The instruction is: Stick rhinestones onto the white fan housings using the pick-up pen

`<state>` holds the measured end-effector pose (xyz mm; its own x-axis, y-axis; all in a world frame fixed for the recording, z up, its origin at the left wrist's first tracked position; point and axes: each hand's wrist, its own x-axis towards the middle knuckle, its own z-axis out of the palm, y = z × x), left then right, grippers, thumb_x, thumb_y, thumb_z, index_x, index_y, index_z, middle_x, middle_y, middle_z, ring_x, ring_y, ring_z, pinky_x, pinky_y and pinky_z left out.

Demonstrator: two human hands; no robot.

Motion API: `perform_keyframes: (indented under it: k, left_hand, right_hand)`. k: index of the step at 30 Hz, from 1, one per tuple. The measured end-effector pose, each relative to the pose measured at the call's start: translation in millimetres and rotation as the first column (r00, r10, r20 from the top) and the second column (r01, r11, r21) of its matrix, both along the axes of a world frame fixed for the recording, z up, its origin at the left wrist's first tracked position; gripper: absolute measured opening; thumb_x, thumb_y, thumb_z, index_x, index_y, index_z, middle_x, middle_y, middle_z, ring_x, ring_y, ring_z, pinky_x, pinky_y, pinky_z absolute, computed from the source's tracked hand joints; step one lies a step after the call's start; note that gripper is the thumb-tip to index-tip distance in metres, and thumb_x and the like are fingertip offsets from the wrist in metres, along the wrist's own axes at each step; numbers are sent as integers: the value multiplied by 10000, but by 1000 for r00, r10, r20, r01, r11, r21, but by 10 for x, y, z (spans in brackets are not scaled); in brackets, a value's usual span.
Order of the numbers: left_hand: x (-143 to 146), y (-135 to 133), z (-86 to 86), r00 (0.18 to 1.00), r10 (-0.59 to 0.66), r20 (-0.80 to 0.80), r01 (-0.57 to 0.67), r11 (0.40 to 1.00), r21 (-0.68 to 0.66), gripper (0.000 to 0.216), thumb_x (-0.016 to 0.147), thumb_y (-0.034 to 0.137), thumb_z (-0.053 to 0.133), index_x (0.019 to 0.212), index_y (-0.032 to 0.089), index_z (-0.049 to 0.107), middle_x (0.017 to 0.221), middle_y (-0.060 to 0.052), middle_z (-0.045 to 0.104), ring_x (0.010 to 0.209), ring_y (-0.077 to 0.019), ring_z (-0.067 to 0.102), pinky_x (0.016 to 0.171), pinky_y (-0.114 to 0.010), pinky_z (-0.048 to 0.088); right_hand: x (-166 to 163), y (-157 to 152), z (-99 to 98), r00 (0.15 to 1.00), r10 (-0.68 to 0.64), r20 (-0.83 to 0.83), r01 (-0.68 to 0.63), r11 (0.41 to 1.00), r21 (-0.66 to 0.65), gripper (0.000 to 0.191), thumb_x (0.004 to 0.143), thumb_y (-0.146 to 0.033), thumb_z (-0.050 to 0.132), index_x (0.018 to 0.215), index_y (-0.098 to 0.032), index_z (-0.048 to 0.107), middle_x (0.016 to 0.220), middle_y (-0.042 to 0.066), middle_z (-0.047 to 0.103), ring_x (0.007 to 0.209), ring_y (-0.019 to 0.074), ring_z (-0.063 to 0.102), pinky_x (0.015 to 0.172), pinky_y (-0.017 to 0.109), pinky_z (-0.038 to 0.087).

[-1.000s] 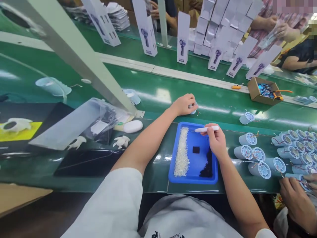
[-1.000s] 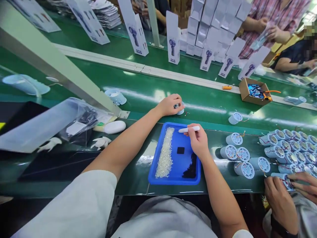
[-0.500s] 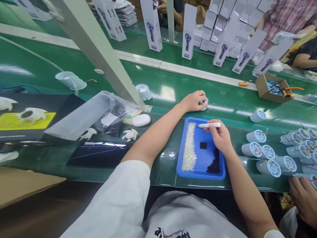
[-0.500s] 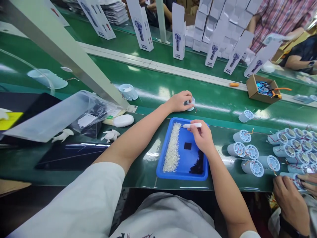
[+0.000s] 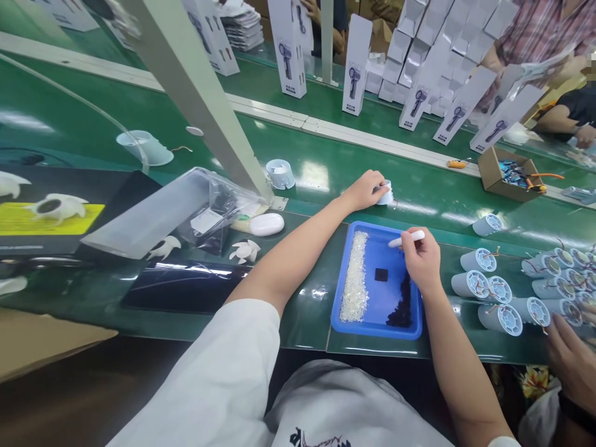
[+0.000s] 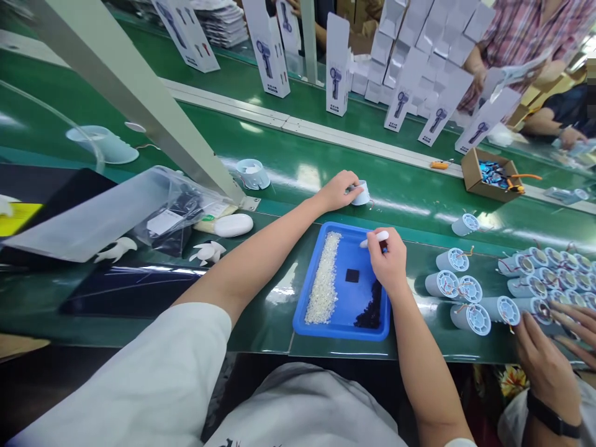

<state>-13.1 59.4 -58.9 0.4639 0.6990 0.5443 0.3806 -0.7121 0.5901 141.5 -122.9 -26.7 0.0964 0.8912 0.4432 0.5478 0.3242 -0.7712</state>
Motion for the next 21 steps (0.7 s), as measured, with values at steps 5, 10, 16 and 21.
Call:
perform_keyframes:
  k: [5,10,16,21]
  left_hand:
    - [-7,37,13,983,131,128,-110,981,-157,232,848,264,517,659,216,392,747,-29,503,741,-166,487,744,-315,429]
    - [-51,-3,217,902,284,326,-146,910,-389,235,890,243,492,682,203,390,712,6,463,705,-123,470,700,-268,448]
    - [-86,-97,552,757,387,526,12,798,-603,242,925,247,464,723,202,340,767,1,454,722,-98,498,602,-200,473]
    - [-156,-82,693,687,372,624,145,771,-620,200,933,285,442,784,211,331,863,-24,505,823,-131,571,678,-263,535]
  right_hand:
    - [69,1,-6,976,-214,-34,217,970,114,303,891,-429,548,673,-233,471,570,-45,480,560,135,486,587,286,400]
    - [61,24,-86,970,-234,-66,239,966,97,340,897,-448,549,655,-239,431,584,-44,470,565,137,482,593,289,389]
    - [54,31,-81,971,-234,-49,238,964,116,351,898,-435,556,637,-237,431,580,-44,472,569,136,455,611,292,380]
    - [35,24,-42,986,-168,-13,169,980,103,320,895,-407,559,643,-235,462,577,-39,487,561,138,461,599,293,384]
